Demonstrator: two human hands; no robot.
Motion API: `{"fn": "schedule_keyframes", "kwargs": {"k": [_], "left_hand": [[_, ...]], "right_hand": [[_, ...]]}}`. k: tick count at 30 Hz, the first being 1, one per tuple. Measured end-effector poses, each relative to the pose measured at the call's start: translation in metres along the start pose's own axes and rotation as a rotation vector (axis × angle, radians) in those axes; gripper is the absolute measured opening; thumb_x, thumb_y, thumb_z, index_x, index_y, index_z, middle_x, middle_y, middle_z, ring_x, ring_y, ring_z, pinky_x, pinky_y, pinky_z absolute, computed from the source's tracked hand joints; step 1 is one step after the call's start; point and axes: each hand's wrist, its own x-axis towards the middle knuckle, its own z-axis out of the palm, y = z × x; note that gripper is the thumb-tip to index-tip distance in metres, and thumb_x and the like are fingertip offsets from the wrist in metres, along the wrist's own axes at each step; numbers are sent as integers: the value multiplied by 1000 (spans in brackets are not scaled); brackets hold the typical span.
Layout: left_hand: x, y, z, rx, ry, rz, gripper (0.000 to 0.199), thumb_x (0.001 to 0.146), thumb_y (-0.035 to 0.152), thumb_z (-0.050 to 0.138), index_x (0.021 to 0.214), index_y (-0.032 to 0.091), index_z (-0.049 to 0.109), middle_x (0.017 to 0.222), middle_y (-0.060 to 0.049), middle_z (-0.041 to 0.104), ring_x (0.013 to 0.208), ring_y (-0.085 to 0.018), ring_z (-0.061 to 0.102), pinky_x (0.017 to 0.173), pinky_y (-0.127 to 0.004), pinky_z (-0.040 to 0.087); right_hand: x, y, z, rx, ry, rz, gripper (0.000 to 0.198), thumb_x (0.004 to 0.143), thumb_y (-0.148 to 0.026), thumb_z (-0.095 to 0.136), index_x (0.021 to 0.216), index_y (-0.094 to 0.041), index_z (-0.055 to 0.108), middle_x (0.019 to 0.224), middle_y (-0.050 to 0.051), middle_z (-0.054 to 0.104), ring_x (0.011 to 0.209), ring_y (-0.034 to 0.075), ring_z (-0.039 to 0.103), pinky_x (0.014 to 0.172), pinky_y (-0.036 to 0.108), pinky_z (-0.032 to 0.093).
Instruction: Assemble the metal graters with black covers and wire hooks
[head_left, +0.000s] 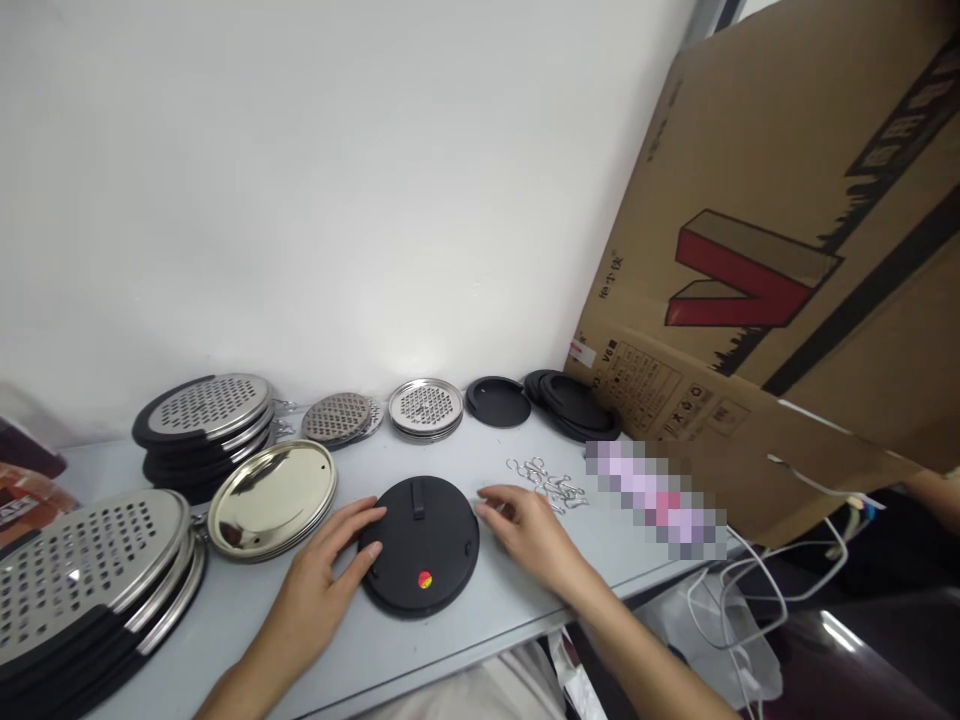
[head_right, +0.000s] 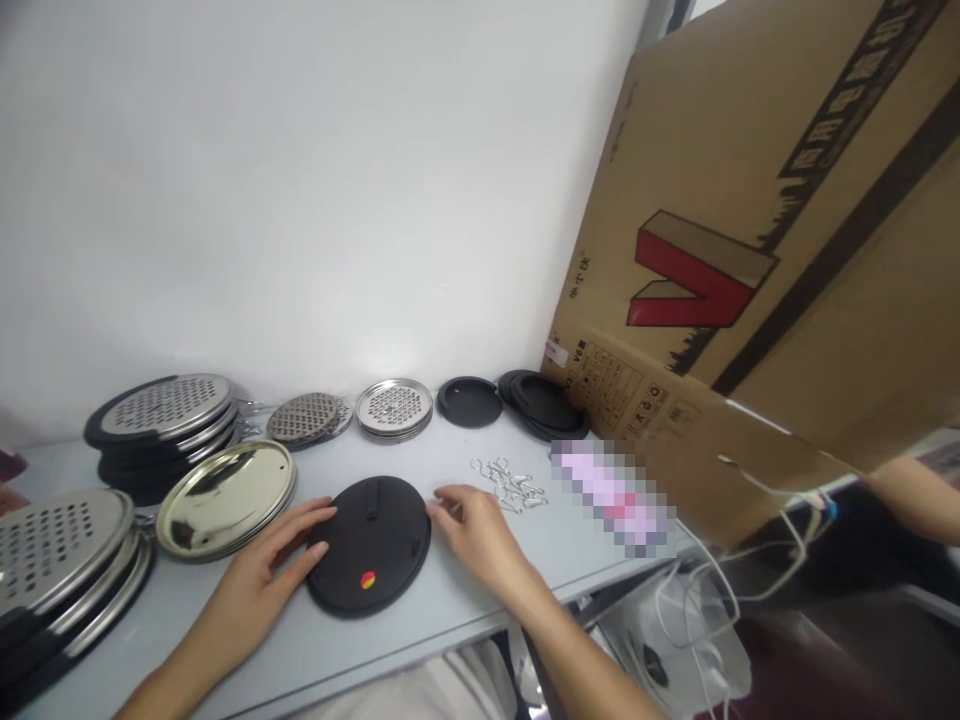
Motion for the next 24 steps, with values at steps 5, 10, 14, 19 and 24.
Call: {"fn": "schedule_keyframes", "kwargs": {"k": [5,10,14,19,24], "left_hand": [[1,0,0,55,9,11,31,92,43,51,118,32,64,137,-3,56,126,-26,52,107,-46,42],[2,0,-1,89,4,20,31,92,43,50,115,30,66,135,-5,57,124,-26,54,106,-47,42],[2,-1,0,96,0,28,30,92,42,50,115,30,66,135,-5,57,124,-26,54,106,-47,42],[1,-2,0,103,0,34,31,93,41,49,117,30,65,135,-5,56,123,-26,55,104,-45,45],[2,-5,1,129,16,48,31,92,42,50,115,30,66,134,-5,58,121,-26,57,99,-43,49]], "right_hand": [[21,42,-46,-390,208,107,31,88,-18,47,109,-13,70,104,12,72,86,23,66,81,33,46],[32,64,-61,-485,94,128,28,86,-16,48,92,-14,75,92,12,74,85,23,67,77,30,45],[48,61,-63,-570,-31,129,25,82,-15,52,82,-15,76,83,13,74,82,23,68,69,27,43],[82,53,-75,-683,-239,108,18,71,-11,59,75,-13,76,77,15,74,71,23,68,58,26,40],[101,42,-83,-756,-421,81,15,67,-12,62,71,-12,76,69,13,73,63,22,67,52,24,38]]}}
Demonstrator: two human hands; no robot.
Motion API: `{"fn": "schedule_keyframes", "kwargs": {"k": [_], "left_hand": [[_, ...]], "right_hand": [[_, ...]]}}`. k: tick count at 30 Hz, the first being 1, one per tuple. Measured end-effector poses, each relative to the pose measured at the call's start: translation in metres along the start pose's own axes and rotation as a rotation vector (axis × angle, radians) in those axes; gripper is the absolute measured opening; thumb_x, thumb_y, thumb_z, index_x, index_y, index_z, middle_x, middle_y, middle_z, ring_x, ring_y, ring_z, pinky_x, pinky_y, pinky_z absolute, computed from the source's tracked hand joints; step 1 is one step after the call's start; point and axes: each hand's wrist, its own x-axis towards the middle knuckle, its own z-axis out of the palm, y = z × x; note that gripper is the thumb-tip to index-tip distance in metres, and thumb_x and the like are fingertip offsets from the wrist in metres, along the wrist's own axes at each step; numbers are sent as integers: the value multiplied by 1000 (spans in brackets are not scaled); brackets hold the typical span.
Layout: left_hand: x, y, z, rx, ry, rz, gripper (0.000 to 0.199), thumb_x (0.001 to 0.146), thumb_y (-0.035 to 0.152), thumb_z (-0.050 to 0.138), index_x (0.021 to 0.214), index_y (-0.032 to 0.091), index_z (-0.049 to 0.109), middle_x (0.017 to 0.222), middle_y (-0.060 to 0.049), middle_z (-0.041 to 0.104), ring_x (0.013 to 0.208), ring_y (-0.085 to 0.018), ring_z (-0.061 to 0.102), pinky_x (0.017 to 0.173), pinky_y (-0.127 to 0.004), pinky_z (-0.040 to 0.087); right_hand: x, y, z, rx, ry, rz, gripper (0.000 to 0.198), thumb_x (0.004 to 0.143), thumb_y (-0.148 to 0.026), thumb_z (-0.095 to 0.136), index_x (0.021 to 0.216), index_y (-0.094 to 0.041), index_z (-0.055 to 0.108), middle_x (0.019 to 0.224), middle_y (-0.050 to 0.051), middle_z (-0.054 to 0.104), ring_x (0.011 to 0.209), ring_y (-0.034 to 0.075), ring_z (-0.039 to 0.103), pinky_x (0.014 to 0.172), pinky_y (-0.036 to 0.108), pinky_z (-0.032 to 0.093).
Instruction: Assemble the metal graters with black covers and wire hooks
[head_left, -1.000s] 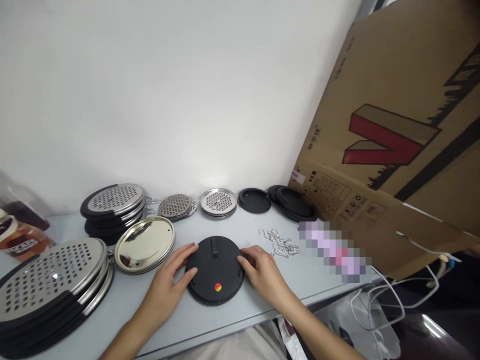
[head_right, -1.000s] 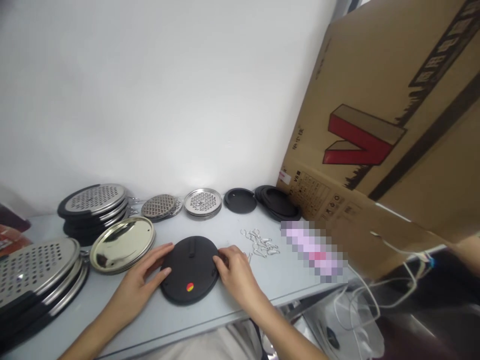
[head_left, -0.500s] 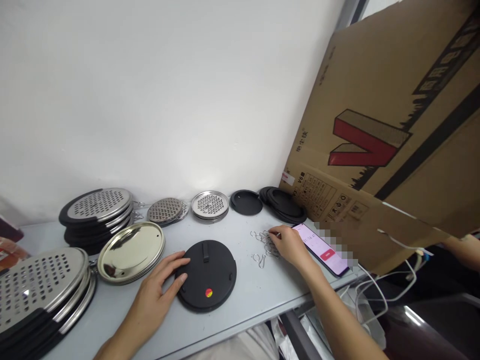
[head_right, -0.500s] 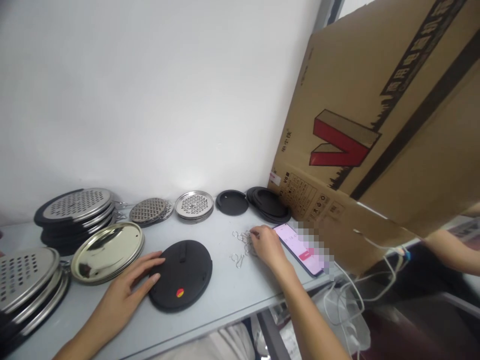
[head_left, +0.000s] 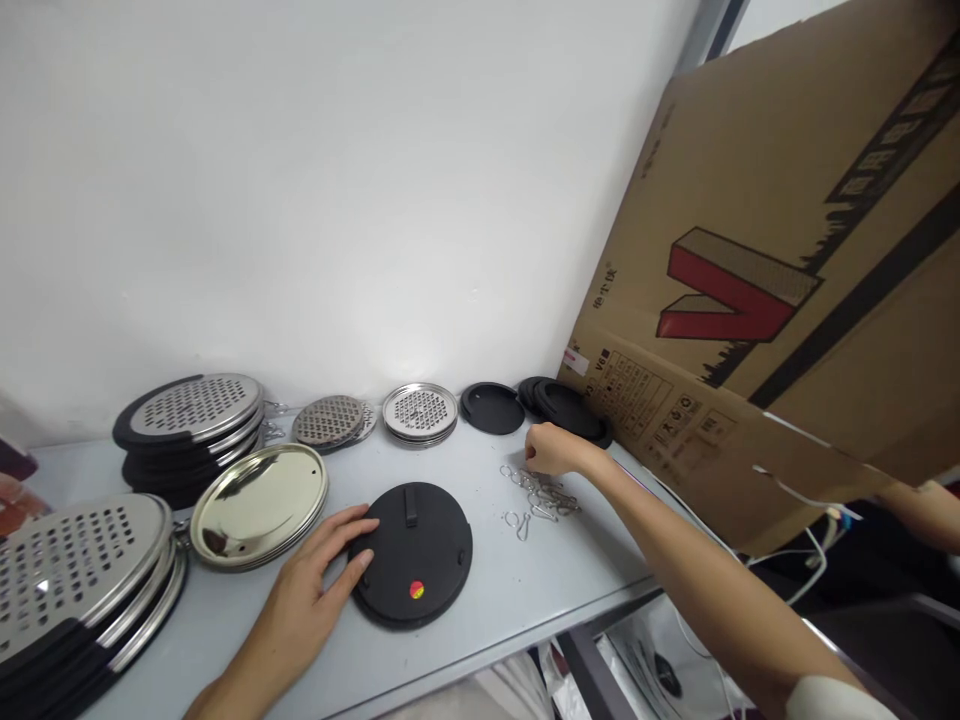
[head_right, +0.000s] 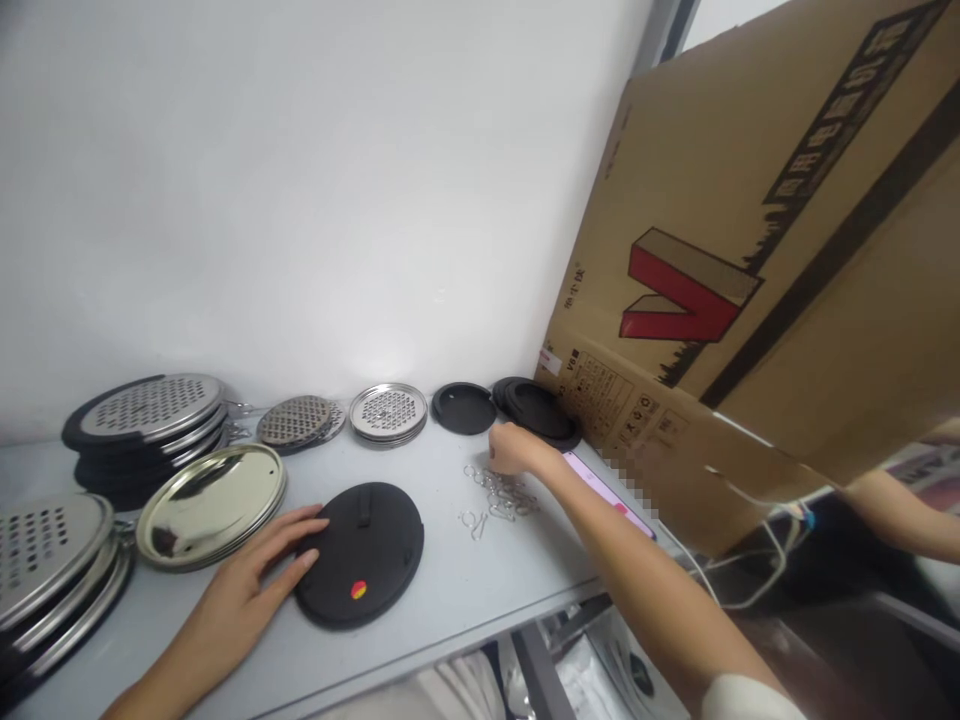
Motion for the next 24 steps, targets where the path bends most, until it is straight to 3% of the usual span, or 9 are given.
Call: {"fn": "schedule_keyframes", "kwargs": {"k": [7,12,19,24], "left_hand": [[-1,-6,2,24,21,27,31,91,42,49,116,32,66,134,-3,58,121,-26,57,101,-44,47],[1,-14,6,28,33,52,33,90,45,50,117,32,64,133,-4,58,120,-26,58,102,-46,46],[1,-17,8,21,45,53,32,90,45,51,116,33,64,132,-4,59,120,-26,58,102,-48,46],[-2,-8,5,1,33,20,30,91,41,50,116,32,65,132,-4,58,120,-26,57,102,-47,46]], "right_hand": [[-2,-18,0,-53,-25,47,22,62,-15,65,80,-9,77,81,19,74,70,27,70,51,25,41],[3,-16,2,16,6,52,26,62,-25,70,81,-9,77,85,19,75,74,27,69,57,26,43],[2,-2,13,246,125,-7,12,59,-23,69,63,-12,73,66,11,72,64,22,64,55,26,39],[-4,1,7,537,222,-66,7,60,-19,61,56,-14,64,56,4,63,58,16,55,54,25,34]]}}
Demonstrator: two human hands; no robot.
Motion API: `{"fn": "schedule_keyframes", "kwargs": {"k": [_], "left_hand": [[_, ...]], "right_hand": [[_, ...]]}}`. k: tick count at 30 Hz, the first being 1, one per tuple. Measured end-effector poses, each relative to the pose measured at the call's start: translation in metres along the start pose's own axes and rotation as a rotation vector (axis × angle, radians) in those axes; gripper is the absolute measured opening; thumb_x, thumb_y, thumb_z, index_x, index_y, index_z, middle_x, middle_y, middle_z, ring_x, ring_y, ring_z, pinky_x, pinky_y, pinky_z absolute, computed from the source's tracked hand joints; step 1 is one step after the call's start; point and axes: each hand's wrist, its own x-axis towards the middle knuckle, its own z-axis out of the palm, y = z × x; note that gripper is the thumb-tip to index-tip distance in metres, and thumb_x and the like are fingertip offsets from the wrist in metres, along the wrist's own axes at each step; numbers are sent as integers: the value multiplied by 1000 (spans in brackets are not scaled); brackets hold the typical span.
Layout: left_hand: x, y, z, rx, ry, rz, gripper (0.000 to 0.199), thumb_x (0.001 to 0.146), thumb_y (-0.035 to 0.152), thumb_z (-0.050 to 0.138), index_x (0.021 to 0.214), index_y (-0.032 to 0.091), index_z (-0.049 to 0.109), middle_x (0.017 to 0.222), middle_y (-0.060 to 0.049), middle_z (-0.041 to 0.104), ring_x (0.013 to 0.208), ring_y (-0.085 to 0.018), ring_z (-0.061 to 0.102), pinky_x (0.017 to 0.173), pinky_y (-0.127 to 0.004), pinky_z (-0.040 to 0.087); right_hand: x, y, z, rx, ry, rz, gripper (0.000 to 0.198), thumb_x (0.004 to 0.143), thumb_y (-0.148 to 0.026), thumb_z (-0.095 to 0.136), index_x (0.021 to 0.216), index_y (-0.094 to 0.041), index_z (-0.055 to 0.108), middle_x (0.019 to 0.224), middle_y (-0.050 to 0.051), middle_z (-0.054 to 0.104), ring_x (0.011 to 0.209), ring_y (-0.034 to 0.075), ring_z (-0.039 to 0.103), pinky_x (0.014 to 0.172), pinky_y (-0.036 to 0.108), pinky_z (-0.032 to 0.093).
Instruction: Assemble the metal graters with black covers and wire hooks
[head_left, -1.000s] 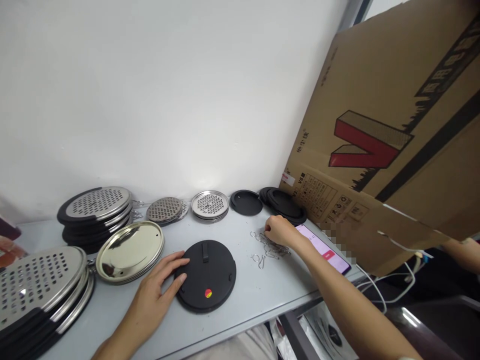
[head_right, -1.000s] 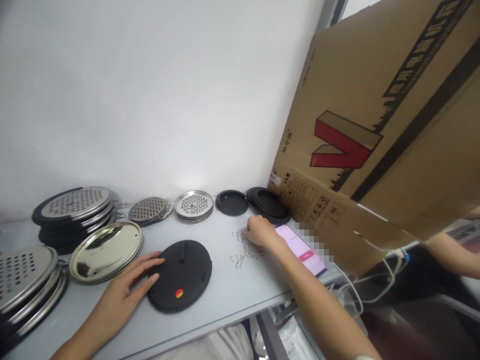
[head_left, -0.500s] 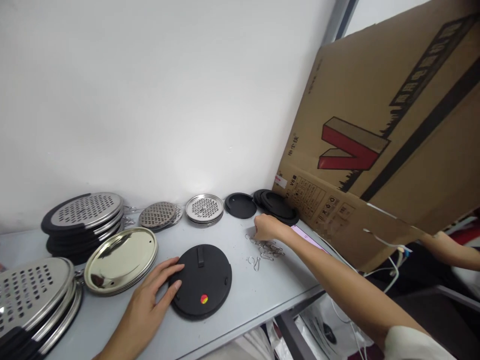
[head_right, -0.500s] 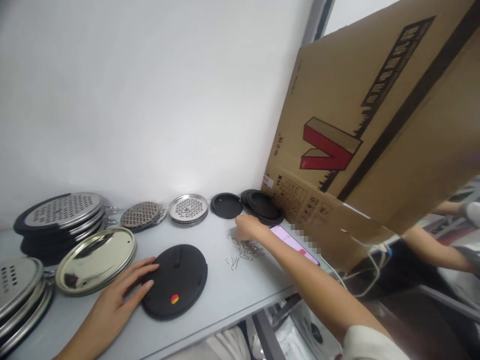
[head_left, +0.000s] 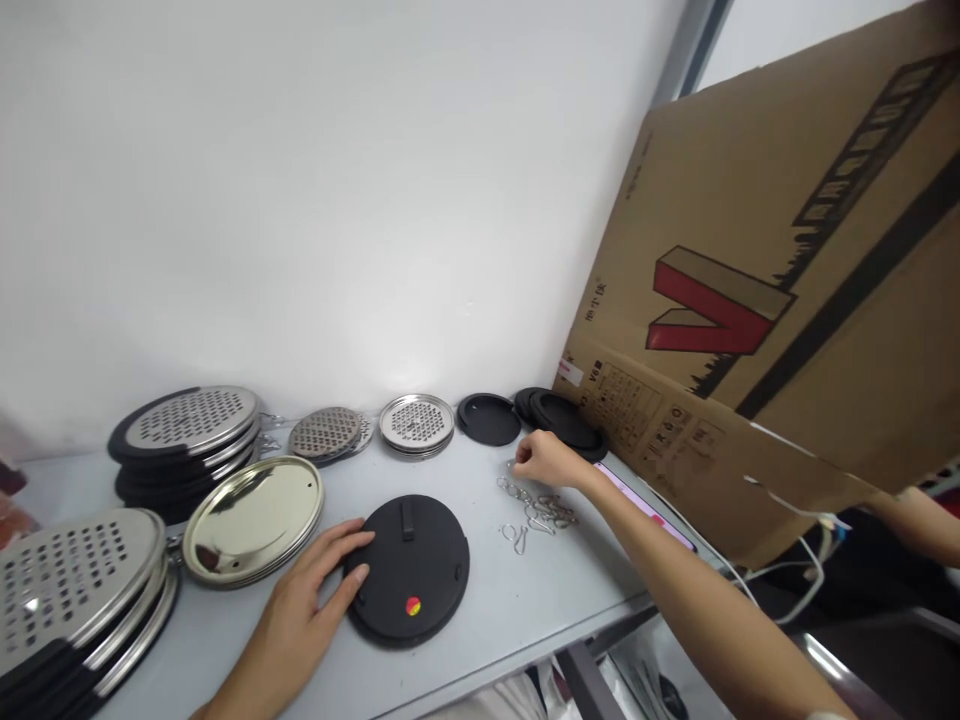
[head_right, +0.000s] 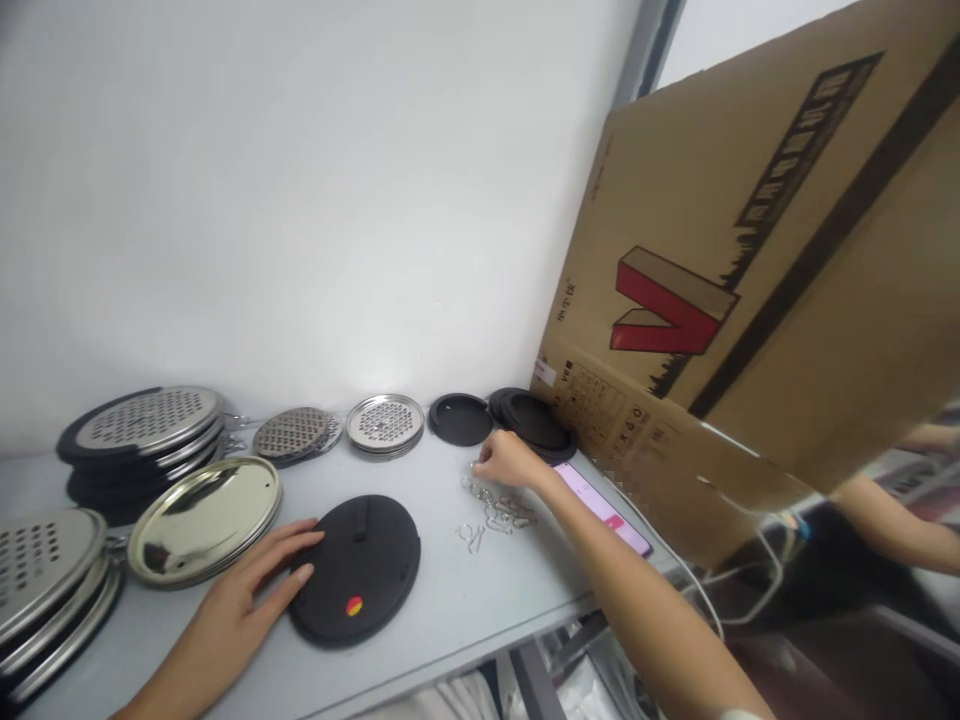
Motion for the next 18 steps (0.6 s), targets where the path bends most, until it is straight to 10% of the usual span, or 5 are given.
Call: {"fn": "schedule_keyframes", "kwargs": {"k": [10,18], "left_hand": [[33,61,-23,-499,73,-10,29,88,30,61,116,28,65,122,-6,62,106,-22,63,90,-35,54],[46,63,-4,-873,-45,-25,23,85,25,65,106,22,73,102,-7,66,93,-21,66,84,-33,53]], "right_hand": [[-12,-98,61,827,-378,-138,13,55,-17,49,62,-15,60,50,-5,51,40,5,33,39,18,22],[-21,-126,94,1185,-441,-71,6,59,-17,56,63,-15,59,48,-3,57,46,10,56,45,18,43]]}}
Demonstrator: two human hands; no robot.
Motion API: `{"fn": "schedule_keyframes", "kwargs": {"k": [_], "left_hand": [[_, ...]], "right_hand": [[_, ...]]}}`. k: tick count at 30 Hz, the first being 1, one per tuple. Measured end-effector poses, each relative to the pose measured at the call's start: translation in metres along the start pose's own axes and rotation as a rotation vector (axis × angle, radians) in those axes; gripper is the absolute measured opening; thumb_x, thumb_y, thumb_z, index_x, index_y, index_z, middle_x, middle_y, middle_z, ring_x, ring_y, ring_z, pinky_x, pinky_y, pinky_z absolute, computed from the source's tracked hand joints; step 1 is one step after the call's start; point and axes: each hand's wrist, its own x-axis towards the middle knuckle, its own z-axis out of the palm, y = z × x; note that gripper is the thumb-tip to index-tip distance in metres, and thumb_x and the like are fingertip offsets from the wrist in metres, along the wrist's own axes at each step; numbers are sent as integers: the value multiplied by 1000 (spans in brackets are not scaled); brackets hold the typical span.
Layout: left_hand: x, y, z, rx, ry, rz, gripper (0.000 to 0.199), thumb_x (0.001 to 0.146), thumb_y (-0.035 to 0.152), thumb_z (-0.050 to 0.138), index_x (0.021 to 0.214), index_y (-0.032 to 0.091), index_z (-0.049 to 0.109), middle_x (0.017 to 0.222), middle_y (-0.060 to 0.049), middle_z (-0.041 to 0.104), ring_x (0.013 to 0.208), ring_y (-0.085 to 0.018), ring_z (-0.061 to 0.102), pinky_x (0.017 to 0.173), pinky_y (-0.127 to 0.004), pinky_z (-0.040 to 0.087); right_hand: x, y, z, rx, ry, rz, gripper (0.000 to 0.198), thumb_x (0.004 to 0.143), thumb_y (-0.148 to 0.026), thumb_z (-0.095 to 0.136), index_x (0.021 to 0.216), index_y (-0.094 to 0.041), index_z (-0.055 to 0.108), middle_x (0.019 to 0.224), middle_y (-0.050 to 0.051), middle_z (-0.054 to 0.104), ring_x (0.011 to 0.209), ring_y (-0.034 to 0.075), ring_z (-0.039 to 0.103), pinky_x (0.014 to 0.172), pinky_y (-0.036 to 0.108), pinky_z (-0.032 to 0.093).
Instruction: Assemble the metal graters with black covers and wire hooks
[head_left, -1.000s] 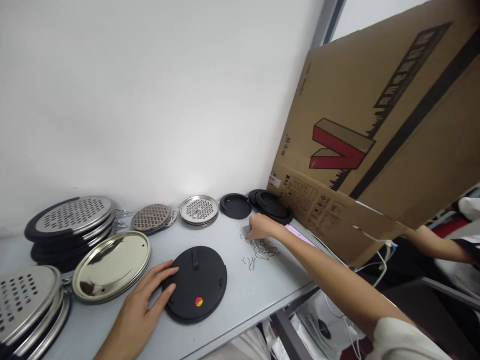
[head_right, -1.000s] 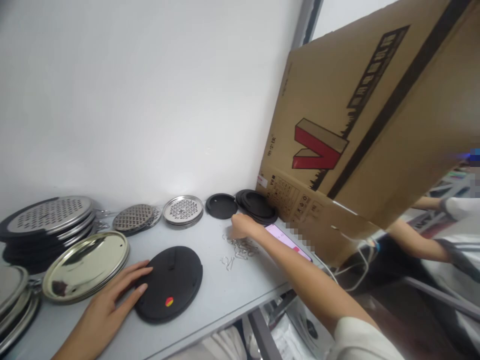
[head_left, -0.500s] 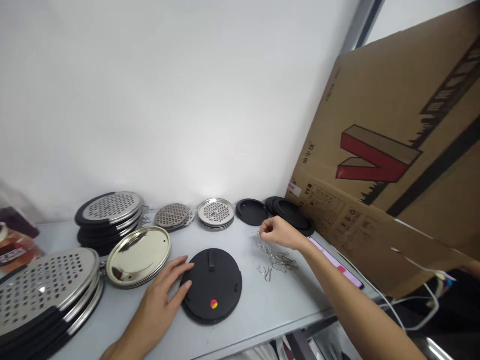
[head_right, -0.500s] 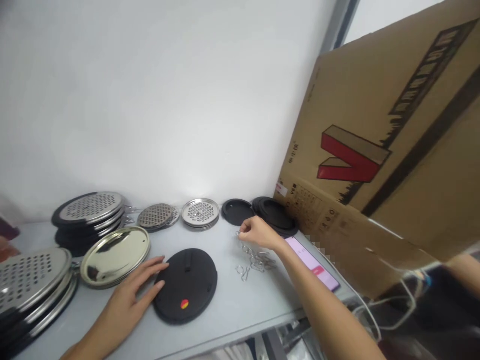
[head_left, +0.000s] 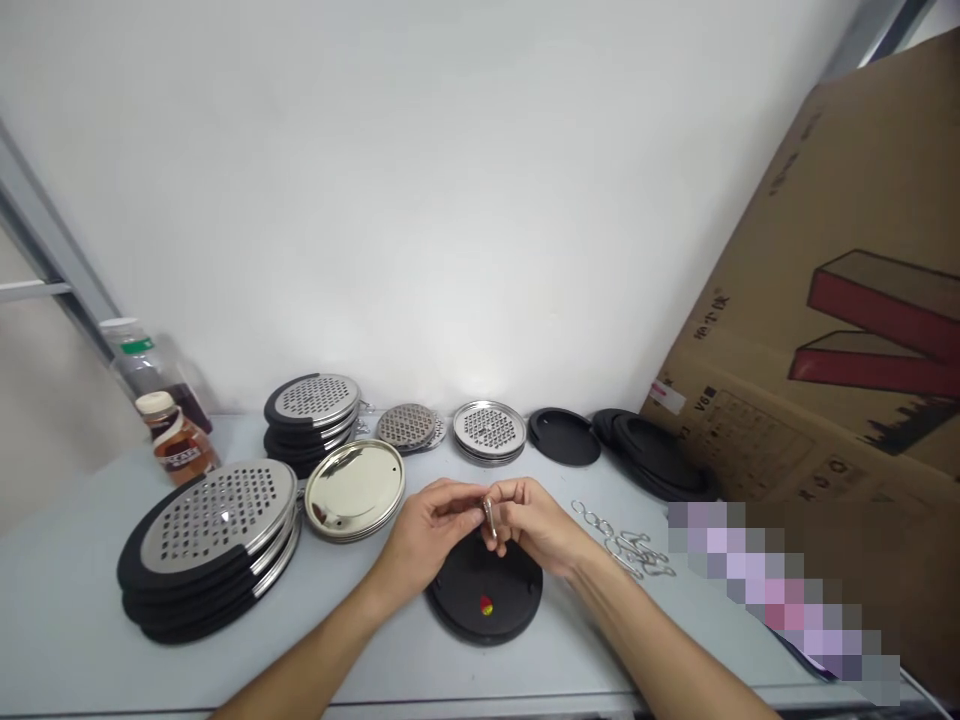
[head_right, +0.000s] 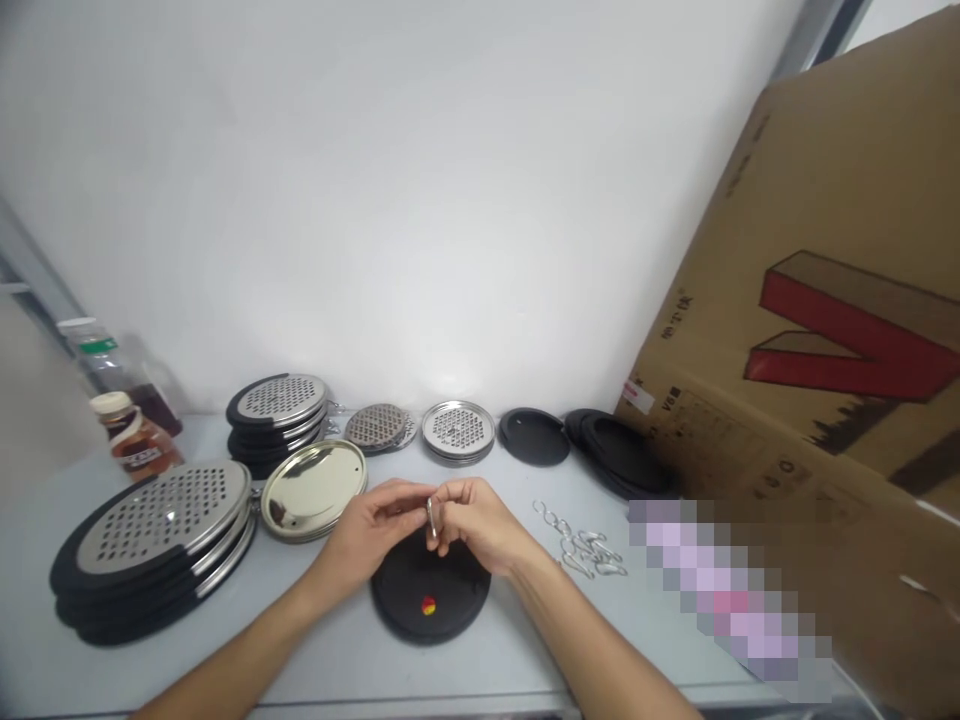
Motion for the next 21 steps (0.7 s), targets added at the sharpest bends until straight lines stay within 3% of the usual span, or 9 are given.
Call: {"fn": "schedule_keyframes", "kwargs": {"k": [5,9,14,17,21], "left_hand": [[0,-3,2,95,106,35,13,83,25,67,91,21,76,92,-6,67,88,-19,65,79,-29,52],[0,1,2,59,62,0,10,82,26,67,88,19,72,89,-4,65,85,-18,63,79,-28,51],[1,-2,-2,-33,51,-94,13,83,29,67,86,16,66,81,-2,65,76,-14,61,75,-25,49],[3,-7,-7,-116,163,-172,18,80,32,71,88,16,65,77,0,64,69,-11,60,68,-22,49],[3,-10,-12,-186,238,-211,27,77,33,74,98,17,67,77,0,64,68,-10,60,65,-20,48]], "right_hand": [[-2,9,-1,138,3,57,4,62,-17,61,65,-14,61,50,0,61,46,11,61,46,19,48],[-2,12,2,210,3,60,7,64,-17,65,62,-14,59,49,-4,55,46,11,61,44,18,49],[-2,6,-1,215,32,-11,10,67,-19,66,63,-14,59,59,1,63,50,11,63,39,15,45],[-3,2,-10,138,163,-65,12,66,-21,66,63,-16,55,68,3,68,47,11,62,33,15,39],[-2,5,-17,-171,347,-142,11,66,-20,67,67,-17,57,51,-2,63,35,10,54,30,17,34]]}}
